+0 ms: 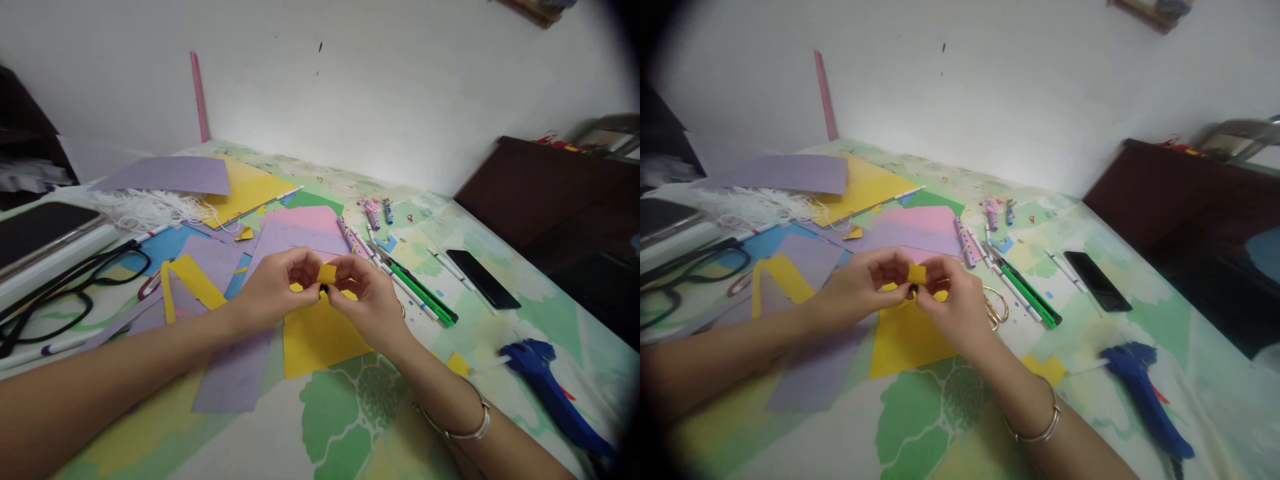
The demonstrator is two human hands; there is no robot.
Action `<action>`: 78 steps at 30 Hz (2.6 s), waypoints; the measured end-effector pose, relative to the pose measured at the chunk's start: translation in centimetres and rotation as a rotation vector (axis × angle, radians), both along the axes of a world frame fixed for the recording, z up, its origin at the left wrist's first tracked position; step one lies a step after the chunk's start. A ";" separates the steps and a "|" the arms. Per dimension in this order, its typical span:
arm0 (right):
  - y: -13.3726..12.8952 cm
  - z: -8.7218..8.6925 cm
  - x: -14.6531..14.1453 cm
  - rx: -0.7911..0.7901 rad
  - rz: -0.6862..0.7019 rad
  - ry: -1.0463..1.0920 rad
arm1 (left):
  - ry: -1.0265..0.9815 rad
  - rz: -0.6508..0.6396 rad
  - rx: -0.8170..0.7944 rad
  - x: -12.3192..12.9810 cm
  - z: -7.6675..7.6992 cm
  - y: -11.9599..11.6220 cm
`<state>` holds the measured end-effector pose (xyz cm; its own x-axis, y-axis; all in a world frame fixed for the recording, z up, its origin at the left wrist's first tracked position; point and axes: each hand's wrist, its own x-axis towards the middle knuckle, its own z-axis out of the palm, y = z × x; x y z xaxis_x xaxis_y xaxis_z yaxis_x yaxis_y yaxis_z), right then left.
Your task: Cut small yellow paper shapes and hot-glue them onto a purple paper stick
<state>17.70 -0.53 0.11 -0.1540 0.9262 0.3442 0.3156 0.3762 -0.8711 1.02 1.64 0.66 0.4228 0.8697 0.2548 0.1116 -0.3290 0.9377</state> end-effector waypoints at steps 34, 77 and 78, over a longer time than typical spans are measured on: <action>0.7 0.4 1.5 0.023 -0.001 -0.274 | 0.292 0.014 0.605 -0.5 0.1 0.1; 1.5 4.3 5.8 -0.394 -0.057 -0.048 | -0.546 0.210 -0.496 -1.7 0.5 2.9; 1.3 4.0 5.3 -0.397 -0.012 -0.006 | -0.573 0.224 -0.518 -1.6 0.6 2.8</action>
<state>22.95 0.72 4.13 -0.1432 0.9888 -0.0422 0.3233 0.0064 -0.9463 -0.62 4.47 1.29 0.1501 0.9855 -0.0794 -0.4218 0.1364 0.8964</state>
